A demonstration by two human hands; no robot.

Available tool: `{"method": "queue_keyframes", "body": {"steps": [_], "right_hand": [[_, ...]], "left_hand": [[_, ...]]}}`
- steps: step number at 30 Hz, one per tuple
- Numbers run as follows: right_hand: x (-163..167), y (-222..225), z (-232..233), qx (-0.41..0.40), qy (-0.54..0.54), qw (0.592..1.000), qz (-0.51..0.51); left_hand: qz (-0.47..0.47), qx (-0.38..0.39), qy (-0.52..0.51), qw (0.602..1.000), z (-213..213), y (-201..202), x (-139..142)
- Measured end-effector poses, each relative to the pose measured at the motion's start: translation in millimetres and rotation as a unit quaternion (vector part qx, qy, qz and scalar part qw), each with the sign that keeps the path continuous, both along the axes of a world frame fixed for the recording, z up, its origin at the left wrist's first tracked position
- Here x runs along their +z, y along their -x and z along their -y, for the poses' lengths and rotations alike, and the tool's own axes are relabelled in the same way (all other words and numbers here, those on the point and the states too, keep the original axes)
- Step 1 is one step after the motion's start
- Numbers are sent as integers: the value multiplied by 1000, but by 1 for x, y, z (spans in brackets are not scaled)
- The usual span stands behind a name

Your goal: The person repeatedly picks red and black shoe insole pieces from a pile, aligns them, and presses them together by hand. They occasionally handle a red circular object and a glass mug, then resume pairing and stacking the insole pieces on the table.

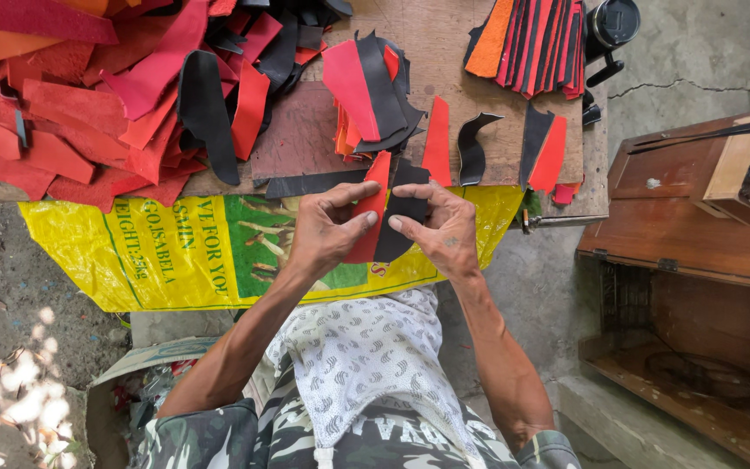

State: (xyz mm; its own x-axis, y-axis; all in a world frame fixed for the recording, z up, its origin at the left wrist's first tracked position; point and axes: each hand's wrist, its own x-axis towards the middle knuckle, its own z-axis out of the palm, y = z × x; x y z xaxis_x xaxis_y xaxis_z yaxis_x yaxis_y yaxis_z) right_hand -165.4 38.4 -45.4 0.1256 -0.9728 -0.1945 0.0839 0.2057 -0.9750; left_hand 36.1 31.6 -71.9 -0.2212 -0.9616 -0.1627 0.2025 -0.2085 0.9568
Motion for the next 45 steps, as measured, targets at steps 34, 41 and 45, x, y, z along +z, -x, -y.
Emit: {"method": "queue_keyframes", "body": {"steps": [34,41,45], "right_hand": [[8,-11,-5,8,-2,1000,-19],[8,-15,-9,-2,-14,1000,16],[7,-18,-11,-9,0,999,-33]], "left_hand": [[26,-8,-64,998,0,-9,4],[-40,-14,-100,994,0,-13,2],[-5,-3,-56,998,-3,-9,1]]}}
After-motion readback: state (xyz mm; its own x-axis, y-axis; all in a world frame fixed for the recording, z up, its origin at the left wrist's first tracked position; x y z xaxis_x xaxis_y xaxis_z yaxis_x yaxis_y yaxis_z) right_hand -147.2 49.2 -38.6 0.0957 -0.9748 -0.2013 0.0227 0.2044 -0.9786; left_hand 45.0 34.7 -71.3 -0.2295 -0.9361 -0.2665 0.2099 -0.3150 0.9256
